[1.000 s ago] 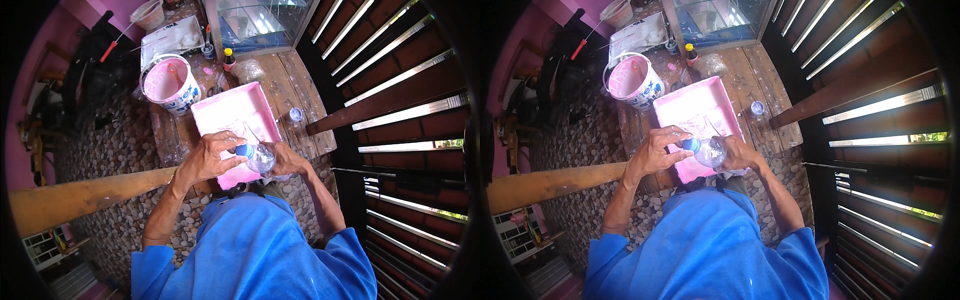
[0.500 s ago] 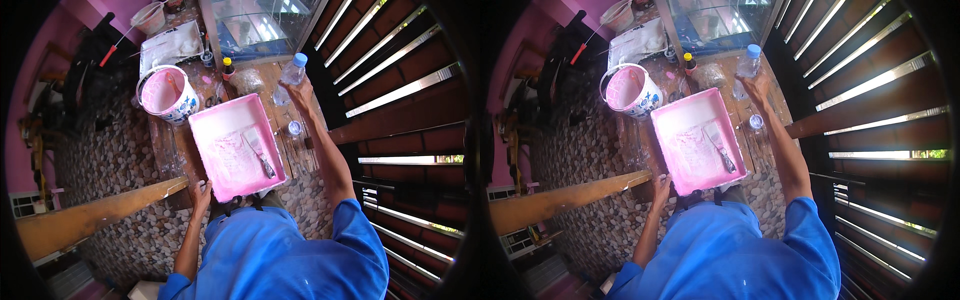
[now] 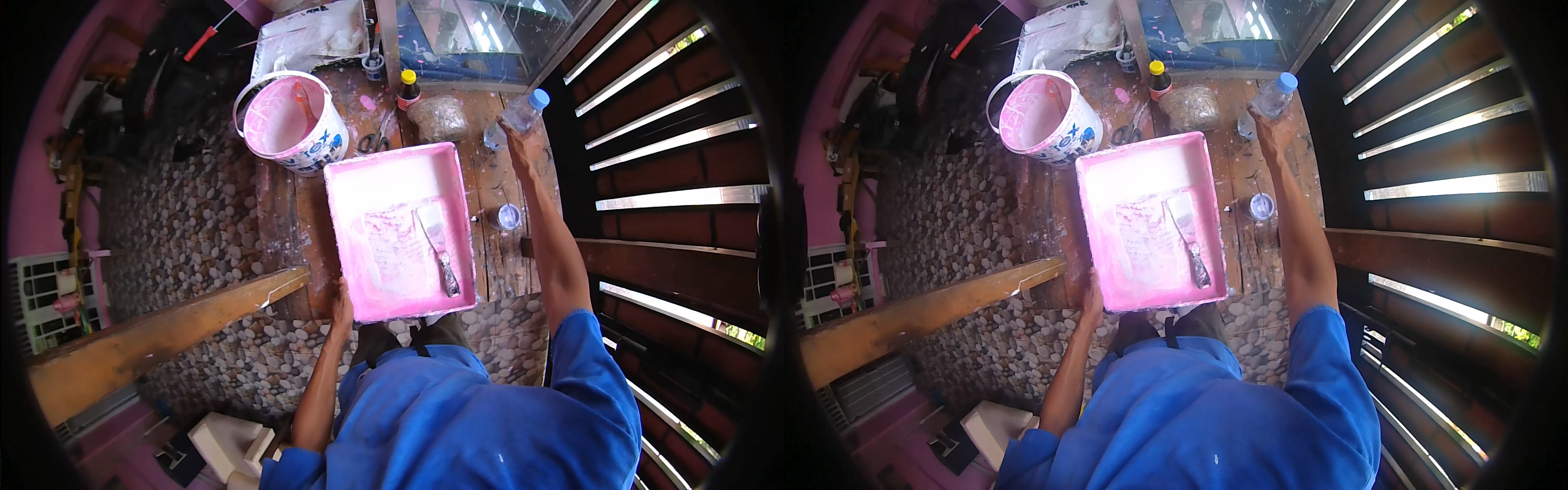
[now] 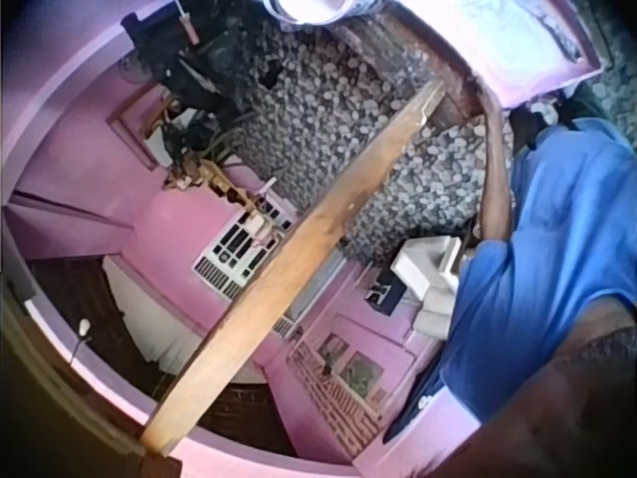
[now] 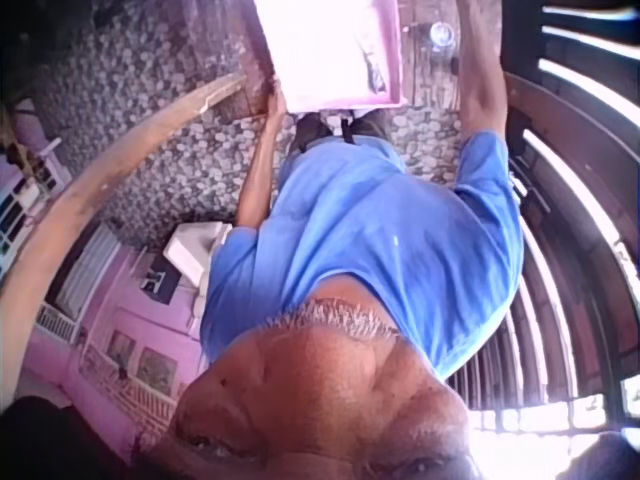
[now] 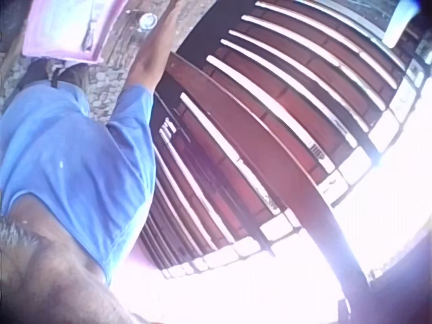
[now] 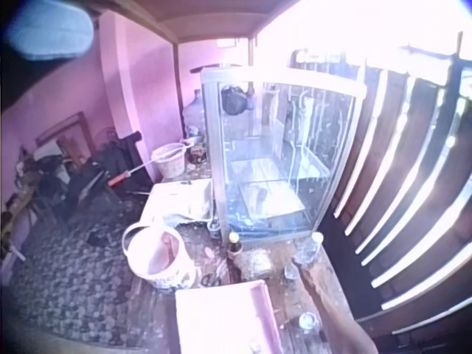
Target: The person mixes pink and white paint in a tray using a scraper and then pours water from a bottle into the mixture.
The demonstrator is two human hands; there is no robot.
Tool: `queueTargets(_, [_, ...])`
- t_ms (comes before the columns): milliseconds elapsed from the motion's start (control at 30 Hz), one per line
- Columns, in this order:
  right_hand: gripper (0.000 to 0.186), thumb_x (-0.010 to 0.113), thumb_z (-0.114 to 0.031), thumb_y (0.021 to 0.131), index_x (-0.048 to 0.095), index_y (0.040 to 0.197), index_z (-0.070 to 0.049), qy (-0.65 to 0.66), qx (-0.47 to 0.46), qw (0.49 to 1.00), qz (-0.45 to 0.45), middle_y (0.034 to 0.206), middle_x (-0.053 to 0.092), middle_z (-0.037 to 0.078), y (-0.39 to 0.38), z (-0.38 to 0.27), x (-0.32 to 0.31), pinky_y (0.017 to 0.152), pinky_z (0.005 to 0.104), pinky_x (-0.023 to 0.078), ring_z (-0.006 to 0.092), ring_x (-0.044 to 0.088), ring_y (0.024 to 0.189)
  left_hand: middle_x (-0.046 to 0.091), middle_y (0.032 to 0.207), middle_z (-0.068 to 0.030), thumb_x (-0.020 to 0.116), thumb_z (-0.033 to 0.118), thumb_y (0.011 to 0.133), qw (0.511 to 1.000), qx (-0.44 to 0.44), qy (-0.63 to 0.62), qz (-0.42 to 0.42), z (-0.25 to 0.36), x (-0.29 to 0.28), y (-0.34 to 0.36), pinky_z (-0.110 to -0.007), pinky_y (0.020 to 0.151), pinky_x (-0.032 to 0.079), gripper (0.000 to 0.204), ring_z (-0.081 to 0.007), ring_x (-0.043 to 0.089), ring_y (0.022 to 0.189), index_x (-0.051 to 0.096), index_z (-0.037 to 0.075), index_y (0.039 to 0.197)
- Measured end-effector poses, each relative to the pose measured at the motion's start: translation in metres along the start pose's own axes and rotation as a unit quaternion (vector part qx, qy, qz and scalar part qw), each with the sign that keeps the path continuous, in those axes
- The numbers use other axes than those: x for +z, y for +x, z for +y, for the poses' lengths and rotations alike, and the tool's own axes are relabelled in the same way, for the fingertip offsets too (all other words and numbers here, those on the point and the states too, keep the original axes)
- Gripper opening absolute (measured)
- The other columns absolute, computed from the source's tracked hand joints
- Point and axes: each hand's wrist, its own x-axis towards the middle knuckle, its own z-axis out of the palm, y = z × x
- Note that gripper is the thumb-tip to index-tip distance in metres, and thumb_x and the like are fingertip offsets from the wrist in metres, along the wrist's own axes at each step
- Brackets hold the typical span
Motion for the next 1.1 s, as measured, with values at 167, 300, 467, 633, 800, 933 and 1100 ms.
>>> queueTargets(167, [0.057, 0.076, -0.036, 0.074, 0.056, 0.112, 0.001, -0.085, -0.103, 0.989, 0.064, 0.092, 0.063, 0.018, -0.097, -0.020, -0.031, 0.074, 0.0400, 0.047, 0.0301, 0.061, 0.083, 0.027, 0.149, -0.0128, 0.022, 0.057, 0.097, 1.000, 0.011, -0.004, -0.023, -0.011, -0.008, 0.006, -0.032, 0.111, 0.022, 0.075, -0.0215, 0.027, 0.136, 0.022, -0.001, 0.145])
queueTargets(300, [0.030, 0.067, -0.026, 0.079, 0.061, 0.095, -0.001, -0.103, -0.117, 0.966, -0.206, 0.076, 0.060, 0.018, -0.239, -0.022, -0.077, 0.058, 0.0434, 0.047, 0.0319, 0.060, 0.063, 0.021, 0.151, -0.0116, 0.020, 0.057, 0.097, 0.997, 0.030, -0.016, -0.074, -0.011, -0.008, 0.009, -0.033, 0.113, 0.019, 0.075, -0.0206, 0.022, 0.138, 0.016, 0.001, 0.146])
queueTargets(467, [0.025, 0.063, -0.024, 0.080, 0.061, 0.091, -0.001, -0.202, -0.094, 0.934, -0.279, 0.084, 0.061, 0.021, -0.313, -0.020, -0.084, 0.063, 0.0466, 0.049, 0.0387, 0.062, 0.072, 0.013, 0.154, -0.0101, 0.018, 0.058, 0.097, 0.987, 0.050, -0.063, -0.137, -0.018, -0.012, 0.016, -0.033, 0.114, 0.015, 0.076, -0.0196, 0.017, 0.140, 0.008, 0.003, 0.149])
queueTargets(633, [0.025, 0.063, -0.023, 0.079, 0.060, 0.089, 0.001, -0.249, -0.149, 0.929, -0.231, 0.081, 0.060, 0.019, -0.318, -0.013, -0.083, 0.064, 0.0446, 0.049, 0.0371, 0.061, 0.072, 0.026, 0.149, -0.0131, 0.024, 0.063, 0.094, 0.969, 0.033, -0.148, -0.197, 0.021, 0.004, -0.001, -0.038, 0.110, 0.030, 0.080, -0.0242, 0.032, 0.135, 0.014, 0.005, 0.148])
queueTargets(800, [0.031, 0.068, -0.028, 0.074, 0.060, 0.084, 0.000, -0.276, -0.143, 0.922, -0.231, 0.083, 0.062, 0.020, -0.317, -0.031, -0.092, 0.068, 0.0443, 0.049, 0.0355, 0.063, 0.078, 0.030, 0.147, -0.0126, 0.029, 0.064, 0.093, 0.968, 0.044, -0.156, -0.194, 0.025, 0.001, -0.003, -0.040, 0.105, 0.037, 0.081, -0.0251, 0.037, 0.132, 0.017, 0.005, 0.147])
queueTargets(933, [0.033, 0.069, -0.030, 0.073, 0.062, 0.085, 0.000, -0.259, -0.064, 0.928, -0.262, 0.082, 0.064, 0.021, -0.309, -0.058, -0.086, 0.071, 0.0446, 0.049, 0.0362, 0.063, 0.080, 0.021, 0.152, -0.0134, 0.033, 0.064, 0.092, 0.964, 0.044, -0.171, -0.201, 0.004, -0.019, 0.022, -0.037, 0.112, 0.021, 0.084, -0.0232, 0.023, 0.138, 0.017, 0.002, 0.147])
queueTargets(1100, [0.036, 0.063, -0.028, 0.079, 0.057, 0.094, 0.004, -0.163, -0.006, 0.962, -0.217, 0.080, 0.063, 0.025, -0.296, -0.054, -0.072, 0.070, 0.0480, 0.047, 0.0423, 0.062, 0.076, 0.034, 0.146, -0.0140, 0.043, 0.060, 0.091, 0.950, 0.008, -0.189, -0.249, 0.019, -0.011, 0.015, -0.036, 0.108, 0.030, 0.081, -0.0235, 0.035, 0.132, 0.027, 0.000, 0.143])
